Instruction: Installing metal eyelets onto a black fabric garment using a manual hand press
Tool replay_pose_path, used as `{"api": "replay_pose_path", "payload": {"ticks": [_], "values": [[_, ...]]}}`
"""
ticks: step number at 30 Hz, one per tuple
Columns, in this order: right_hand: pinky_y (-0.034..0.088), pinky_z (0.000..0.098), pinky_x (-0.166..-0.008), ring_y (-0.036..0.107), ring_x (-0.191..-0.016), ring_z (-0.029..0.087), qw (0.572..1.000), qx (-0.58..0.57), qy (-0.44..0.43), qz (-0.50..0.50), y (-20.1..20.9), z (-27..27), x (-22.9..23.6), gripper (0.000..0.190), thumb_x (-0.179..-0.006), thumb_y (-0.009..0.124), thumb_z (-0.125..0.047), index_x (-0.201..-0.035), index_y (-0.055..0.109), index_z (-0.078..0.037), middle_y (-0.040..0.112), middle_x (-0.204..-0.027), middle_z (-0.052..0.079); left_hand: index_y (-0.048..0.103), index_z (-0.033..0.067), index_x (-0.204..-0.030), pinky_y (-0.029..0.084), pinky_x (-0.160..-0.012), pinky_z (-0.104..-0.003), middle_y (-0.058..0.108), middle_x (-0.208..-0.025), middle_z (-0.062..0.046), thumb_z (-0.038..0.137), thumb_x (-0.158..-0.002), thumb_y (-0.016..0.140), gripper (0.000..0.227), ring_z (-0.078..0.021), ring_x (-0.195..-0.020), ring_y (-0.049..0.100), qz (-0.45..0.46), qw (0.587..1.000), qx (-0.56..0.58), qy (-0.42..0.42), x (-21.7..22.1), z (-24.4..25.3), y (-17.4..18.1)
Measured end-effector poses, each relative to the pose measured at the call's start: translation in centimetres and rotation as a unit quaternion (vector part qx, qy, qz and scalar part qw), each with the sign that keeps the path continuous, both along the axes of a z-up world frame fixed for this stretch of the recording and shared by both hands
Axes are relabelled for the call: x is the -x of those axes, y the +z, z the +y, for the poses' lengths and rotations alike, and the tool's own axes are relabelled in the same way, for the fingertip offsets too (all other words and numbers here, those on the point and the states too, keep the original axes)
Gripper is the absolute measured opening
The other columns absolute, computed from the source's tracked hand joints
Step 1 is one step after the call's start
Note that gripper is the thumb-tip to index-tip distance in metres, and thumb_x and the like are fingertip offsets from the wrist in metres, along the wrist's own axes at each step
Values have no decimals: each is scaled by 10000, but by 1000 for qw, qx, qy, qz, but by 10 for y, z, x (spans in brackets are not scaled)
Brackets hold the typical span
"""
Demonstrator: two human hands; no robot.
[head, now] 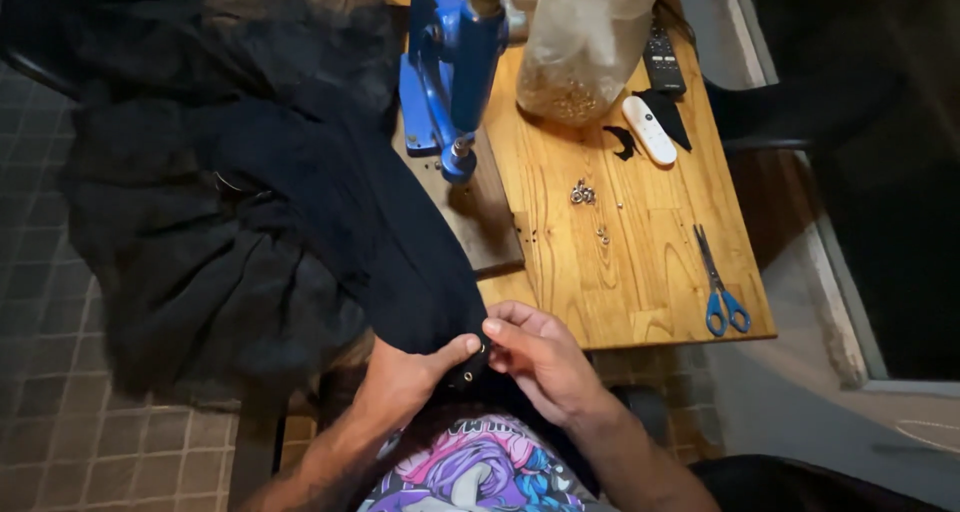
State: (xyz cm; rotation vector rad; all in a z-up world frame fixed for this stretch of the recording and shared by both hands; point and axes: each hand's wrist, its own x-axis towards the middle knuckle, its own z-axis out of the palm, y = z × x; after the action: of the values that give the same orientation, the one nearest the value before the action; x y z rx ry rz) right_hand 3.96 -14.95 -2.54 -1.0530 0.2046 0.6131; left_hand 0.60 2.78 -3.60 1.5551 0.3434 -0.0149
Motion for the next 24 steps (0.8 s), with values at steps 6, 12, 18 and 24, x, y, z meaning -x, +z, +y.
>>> {"api": "replay_pose_path", "payload": {"ticks": [6, 12, 18, 24], "values": [[461, 225, -599, 549, -631, 127, 994, -54, -63, -69, -16, 0, 1, 127, -937, 711, -79, -945, 589, -43, 565, -714, 61, 666, 32, -1233, 545, -1002, -301, 736, -1268, -79, 127, -638, 908, 649, -149, -1101, 669, -14, 999, 16, 39, -5, -1, 24], [478, 231, -565, 579, -620, 137, 988, -49, -127, -76, -36, 4, 0, 194, -949, 696, -97, -1039, 534, -40, 575, -732, 78, 726, -6, -950, 620, -801, -329, 765, -953, -77, 63, -685, 872, 311, -159, -810, 680, -72, 985, 155, 3, -8, -1, 21], [487, 189, -586, 621, -635, 125, 983, -31, -154, -91, -29, 10, 2, 166, -958, 698, -55, -1059, 577, -5, 614, -737, 51, 651, -4, -1337, 625, -796, -491, 738, -1178, -192, -55, -674, 885, 705, -311, -1021, 710, 45, 948, 290, 126, -14, -1, 4], [489, 183, -592, 612, -651, 115, 973, -16, -191, -131, -27, 9, -1, 229, -934, 727, -42, -1089, 562, -9, 593, -776, 48, 599, -31, -1363, 614, -766, -530, 703, -1168, -222, -29, -683, 879, 735, -362, -991, 702, 65, 926, 335, 164, -16, -10, 1]]}}
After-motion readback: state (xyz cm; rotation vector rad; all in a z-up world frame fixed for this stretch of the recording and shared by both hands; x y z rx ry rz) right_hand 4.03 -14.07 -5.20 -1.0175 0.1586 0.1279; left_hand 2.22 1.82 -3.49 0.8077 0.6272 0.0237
